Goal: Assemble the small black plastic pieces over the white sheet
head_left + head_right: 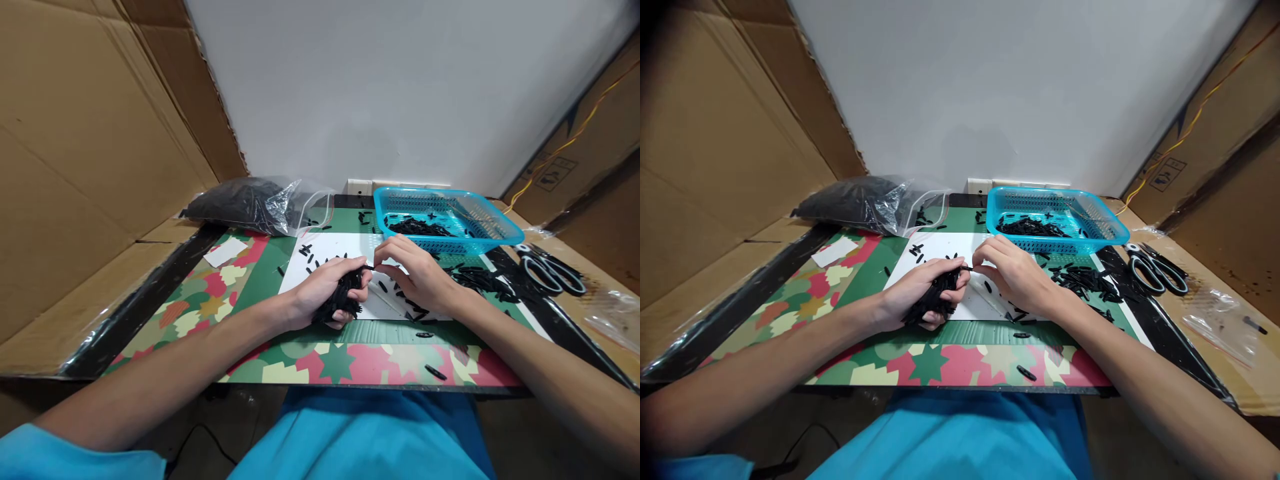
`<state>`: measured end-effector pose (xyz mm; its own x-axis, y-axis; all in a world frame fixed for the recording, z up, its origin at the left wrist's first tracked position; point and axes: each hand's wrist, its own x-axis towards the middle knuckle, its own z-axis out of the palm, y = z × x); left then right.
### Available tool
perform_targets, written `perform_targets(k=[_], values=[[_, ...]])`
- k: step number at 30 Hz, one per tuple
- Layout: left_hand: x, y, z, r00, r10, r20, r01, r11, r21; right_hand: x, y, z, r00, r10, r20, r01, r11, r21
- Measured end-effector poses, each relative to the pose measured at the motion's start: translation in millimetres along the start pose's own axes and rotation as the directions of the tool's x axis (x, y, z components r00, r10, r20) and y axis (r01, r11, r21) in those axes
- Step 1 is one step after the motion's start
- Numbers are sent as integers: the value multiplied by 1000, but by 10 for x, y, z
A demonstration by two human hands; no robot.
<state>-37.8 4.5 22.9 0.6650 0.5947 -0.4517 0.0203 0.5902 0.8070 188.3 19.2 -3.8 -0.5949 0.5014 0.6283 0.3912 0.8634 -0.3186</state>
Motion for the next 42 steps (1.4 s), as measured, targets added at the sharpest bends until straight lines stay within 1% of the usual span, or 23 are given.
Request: perform_targets(k=[11,15,20,25,28,33,42], values=[[-16,16,50,996,92,-16,-92,996,11,-12,-44,-21,998,17,-52,-16,1000,23],[-10,21,47,997,80,-20,-80,997,-4,-34,-13,-1,995,11,-102,-9,1000,23],[1,22,28,998,65,-8,-66,998,-16,-34,16,16,995,20,-99,-18,1000,24],[-2,28,38,997,75,-17,-75,997,-14,-24,4,0,992,6,-126,-3,1000,23],[2,33,47,996,88,-31,-88,996,-5,-32,-2,-16,993,-1,-118,2,1000,10],[11,31,42,996,75,-48,-76,997,-10,-39,4,-21,993,2,-119,-3,1000,-4],[7,49,19,998,52,-25,-53,998,-31,-28,0,-14,993,19,-113,-22,999,-26]])
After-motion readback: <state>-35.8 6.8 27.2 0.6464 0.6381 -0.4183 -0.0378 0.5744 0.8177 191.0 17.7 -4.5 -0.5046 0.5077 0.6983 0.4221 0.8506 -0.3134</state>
